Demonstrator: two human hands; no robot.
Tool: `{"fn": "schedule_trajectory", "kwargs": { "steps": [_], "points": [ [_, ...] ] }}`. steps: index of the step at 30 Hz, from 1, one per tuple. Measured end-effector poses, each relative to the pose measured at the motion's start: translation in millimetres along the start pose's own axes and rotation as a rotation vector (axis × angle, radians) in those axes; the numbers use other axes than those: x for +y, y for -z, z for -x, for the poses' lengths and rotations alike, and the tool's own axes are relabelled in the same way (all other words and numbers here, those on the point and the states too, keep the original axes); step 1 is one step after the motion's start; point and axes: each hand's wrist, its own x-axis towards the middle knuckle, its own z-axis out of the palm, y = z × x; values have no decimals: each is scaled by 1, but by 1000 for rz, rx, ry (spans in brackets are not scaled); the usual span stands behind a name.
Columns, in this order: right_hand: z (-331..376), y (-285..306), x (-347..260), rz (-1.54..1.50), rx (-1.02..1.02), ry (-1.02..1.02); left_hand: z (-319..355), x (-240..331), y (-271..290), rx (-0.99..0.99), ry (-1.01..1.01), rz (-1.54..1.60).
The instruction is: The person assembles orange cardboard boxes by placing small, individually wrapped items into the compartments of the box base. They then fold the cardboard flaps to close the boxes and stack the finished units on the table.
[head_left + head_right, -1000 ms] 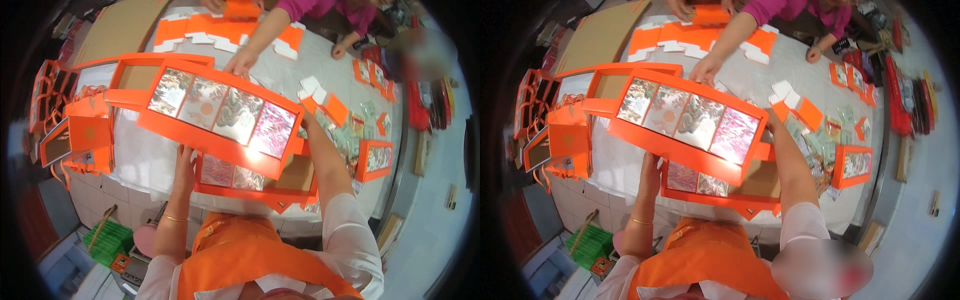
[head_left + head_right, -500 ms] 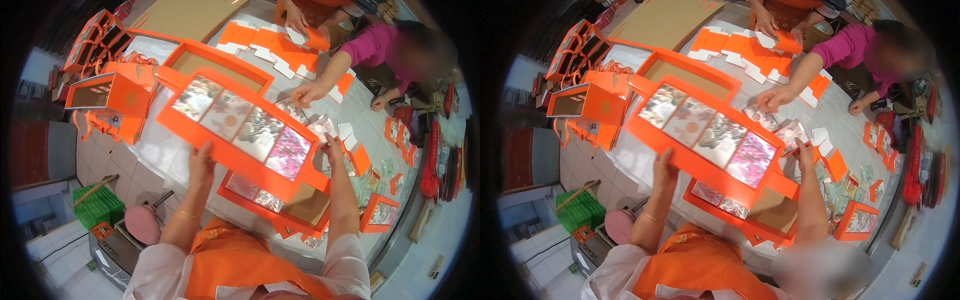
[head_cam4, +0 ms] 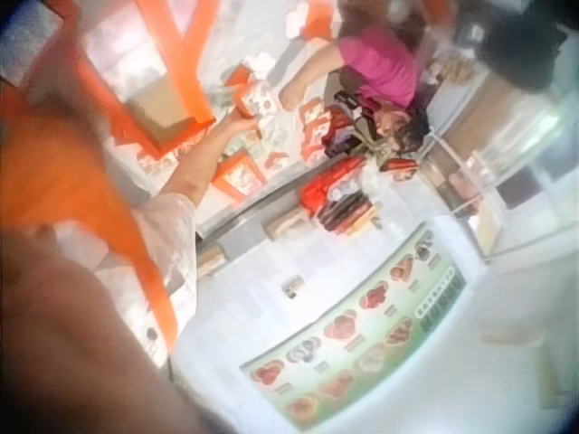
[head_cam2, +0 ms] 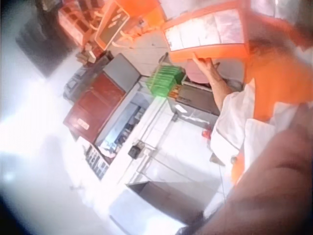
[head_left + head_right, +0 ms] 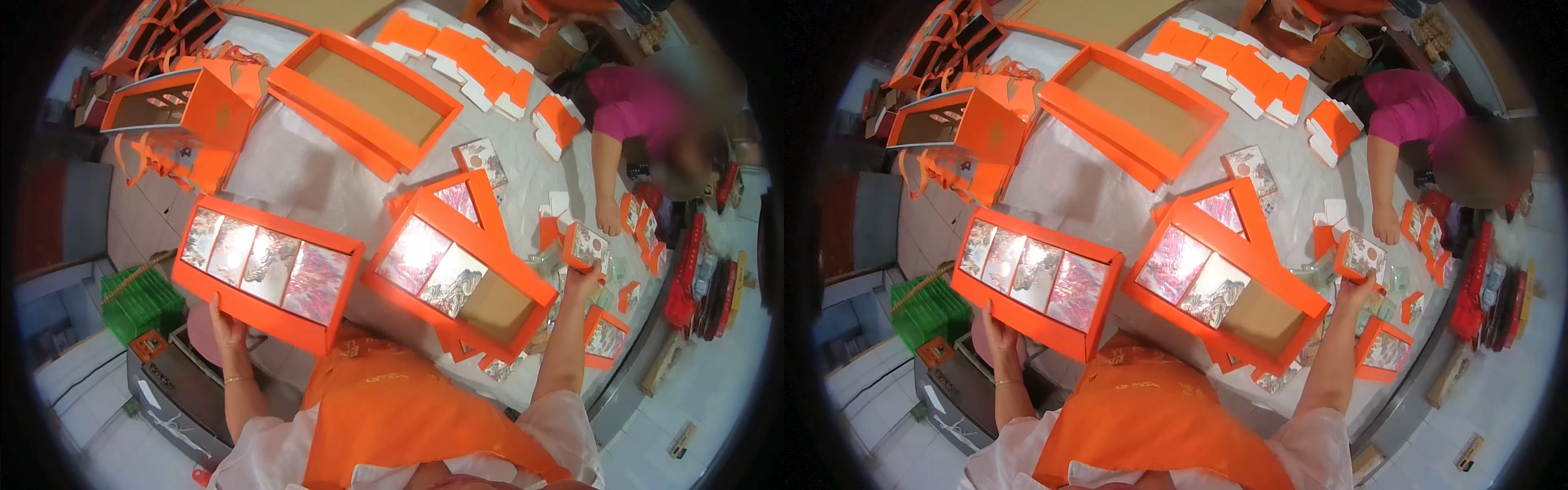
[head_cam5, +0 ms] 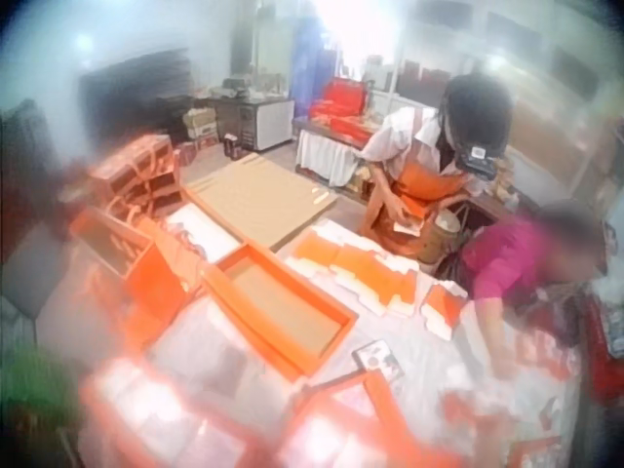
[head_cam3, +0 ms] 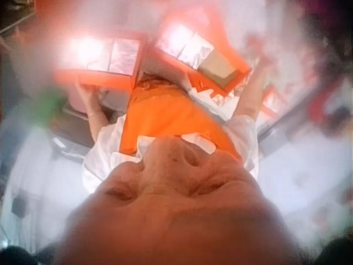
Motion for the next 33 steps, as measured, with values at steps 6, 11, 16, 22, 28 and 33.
{"fn": "schedule_trajectory", "kwargs": {
  "steps": [6, 11, 16, 22, 28, 33],
  "points": [
    [56, 37, -21, -72, -8, -153, -66, -13, 54, 64, 88, -134],
    [95, 52, -31, 12, -45, -259, -110, -67, 12, -23, 247, -125],
    [127, 64, -36, 77, 13, 2, -113, -113, -29, -65, 132, -397],
    [198, 78, -46, 147, -90, 60, -53, -112, -102, -179, -873, -1561],
    [263, 51, 20, 604, -69, 40, -15, -159, -210, -1017, -442, -1399],
    [275, 21, 23, 755, -252, 133, -27, -183, -230, -1119, -137, -1296]
  ]
}}
